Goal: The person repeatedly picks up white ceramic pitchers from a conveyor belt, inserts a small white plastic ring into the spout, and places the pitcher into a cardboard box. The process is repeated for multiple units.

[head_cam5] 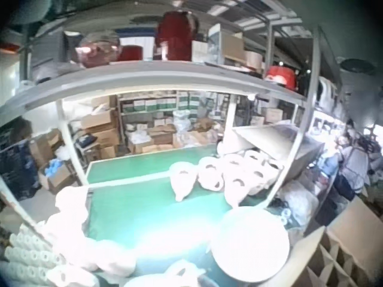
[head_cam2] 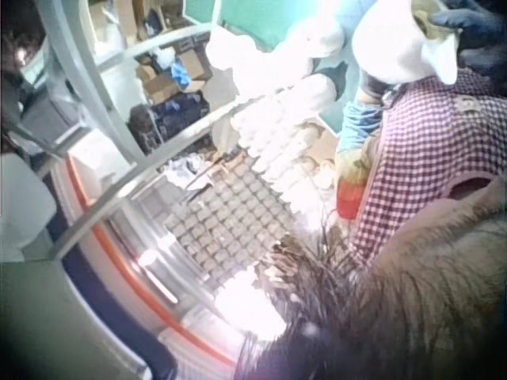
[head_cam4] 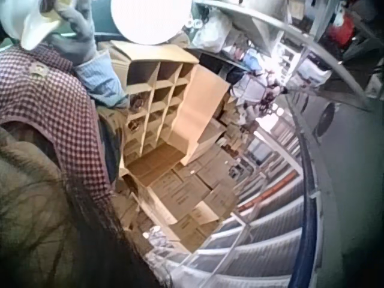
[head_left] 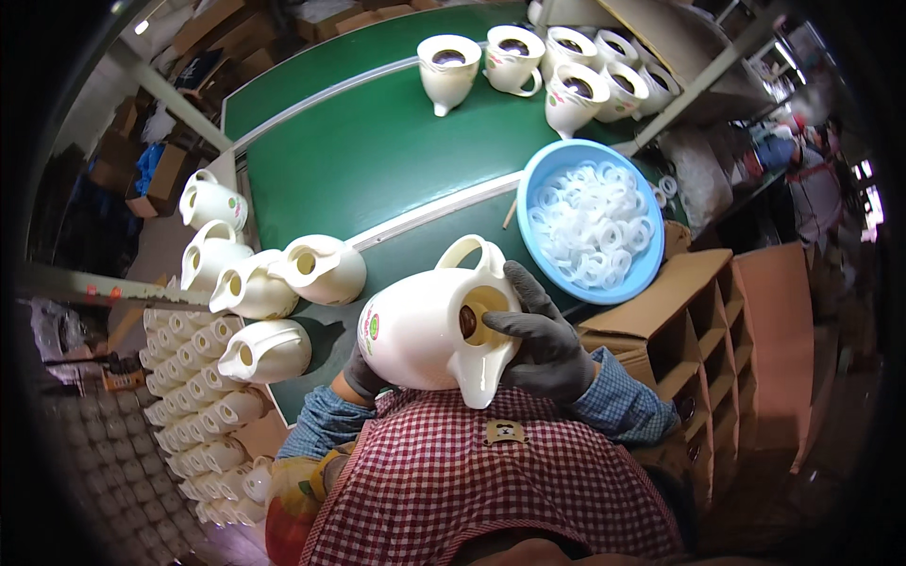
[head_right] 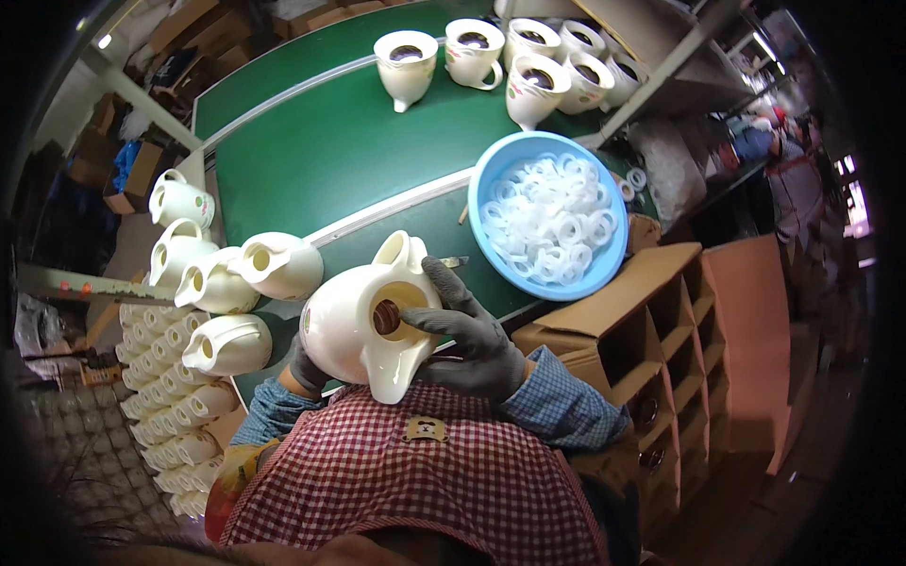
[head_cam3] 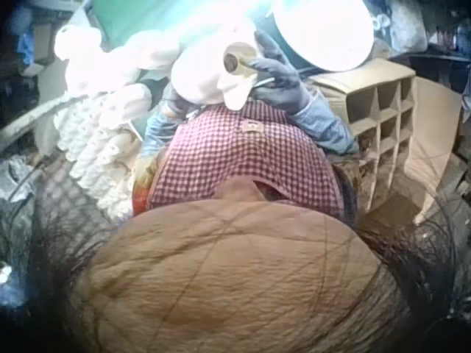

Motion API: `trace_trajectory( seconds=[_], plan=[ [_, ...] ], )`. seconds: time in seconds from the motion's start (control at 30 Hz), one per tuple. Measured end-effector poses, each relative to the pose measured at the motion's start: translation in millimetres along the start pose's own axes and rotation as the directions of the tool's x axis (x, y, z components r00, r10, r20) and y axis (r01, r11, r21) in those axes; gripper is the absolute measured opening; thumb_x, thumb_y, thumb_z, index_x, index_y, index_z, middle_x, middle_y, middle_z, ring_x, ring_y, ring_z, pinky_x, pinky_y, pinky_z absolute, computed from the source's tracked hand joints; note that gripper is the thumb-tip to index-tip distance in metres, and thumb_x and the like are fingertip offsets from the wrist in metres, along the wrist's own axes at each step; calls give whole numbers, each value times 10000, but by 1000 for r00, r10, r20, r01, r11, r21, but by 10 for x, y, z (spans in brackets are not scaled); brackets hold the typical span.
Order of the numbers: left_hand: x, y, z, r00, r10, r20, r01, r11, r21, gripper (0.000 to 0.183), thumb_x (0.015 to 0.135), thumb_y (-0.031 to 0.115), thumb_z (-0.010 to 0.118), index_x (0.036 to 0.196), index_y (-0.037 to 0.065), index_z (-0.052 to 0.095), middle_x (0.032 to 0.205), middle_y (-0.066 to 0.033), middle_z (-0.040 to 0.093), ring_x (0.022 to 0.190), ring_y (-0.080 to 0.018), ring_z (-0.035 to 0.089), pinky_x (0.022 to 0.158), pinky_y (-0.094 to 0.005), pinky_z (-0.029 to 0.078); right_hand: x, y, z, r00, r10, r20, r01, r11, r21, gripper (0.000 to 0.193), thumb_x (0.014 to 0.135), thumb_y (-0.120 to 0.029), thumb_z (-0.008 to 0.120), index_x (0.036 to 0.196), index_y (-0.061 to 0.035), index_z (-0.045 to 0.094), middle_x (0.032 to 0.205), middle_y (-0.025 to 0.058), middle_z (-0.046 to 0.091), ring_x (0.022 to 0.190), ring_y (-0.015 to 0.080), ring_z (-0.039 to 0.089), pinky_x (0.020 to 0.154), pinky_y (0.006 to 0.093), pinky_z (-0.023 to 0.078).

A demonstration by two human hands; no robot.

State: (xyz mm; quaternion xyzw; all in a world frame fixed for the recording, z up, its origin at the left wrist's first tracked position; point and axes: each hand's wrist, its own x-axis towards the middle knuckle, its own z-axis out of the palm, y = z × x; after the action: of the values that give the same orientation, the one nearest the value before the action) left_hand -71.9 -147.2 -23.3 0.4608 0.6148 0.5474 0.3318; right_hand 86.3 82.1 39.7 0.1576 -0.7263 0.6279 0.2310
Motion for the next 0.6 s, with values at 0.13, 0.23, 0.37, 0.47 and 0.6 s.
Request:
trace_trajectory(
  seconds=[0.13,0.23,0.37,0.47,0.6],
  plan=[
    [127,17,96,994,-83,72,95,979,-180,844,865,217,844,1571,82,401,1537,-121,504,1391,-236,496,1191,-369,384,-88,-90,-84,989,147,-33,-147,989,1,708,740,-150,937,1375,-117,626,1664,280,245,1538,428,298,1211,478,368],
    [177,24,116,986,-113,124,137,968,-211,846,879,226,834,1581,85,384,1561,-119,480,1415,-232,477,1201,-373,374,-154,-75,-104,987,149,-60,-145,987,73,697,746,-147,934,1371,-109,627,1656,275,264,1530,424,316,1199,474,392],
    [196,24,142,983,-115,143,145,963,-227,809,902,238,806,1577,81,388,1557,-120,486,1407,-233,485,1193,-376,384,-139,-95,-147,993,107,-58,-103,992,70,704,749,-145,931,1377,-99,618,1645,273,282,1525,419,326,1186,473,418],
    [206,32,157,983,-114,147,146,962,-231,782,919,247,786,1573,77,391,1554,-122,490,1402,-235,492,1188,-379,392,-143,-113,-178,993,114,-42,-111,992,63,719,756,-146,926,1397,-96,602,1644,274,283,1524,423,323,1184,476,421],
    [215,24,163,982,-123,146,157,956,-249,748,942,258,759,1568,72,395,1550,-124,496,1394,-236,500,1180,-382,402,-161,-103,-236,993,114,-28,-114,993,-5,780,775,-160,915,1458,-79,548,1649,277,277,1529,431,311,1214,508,365]
  ],
)
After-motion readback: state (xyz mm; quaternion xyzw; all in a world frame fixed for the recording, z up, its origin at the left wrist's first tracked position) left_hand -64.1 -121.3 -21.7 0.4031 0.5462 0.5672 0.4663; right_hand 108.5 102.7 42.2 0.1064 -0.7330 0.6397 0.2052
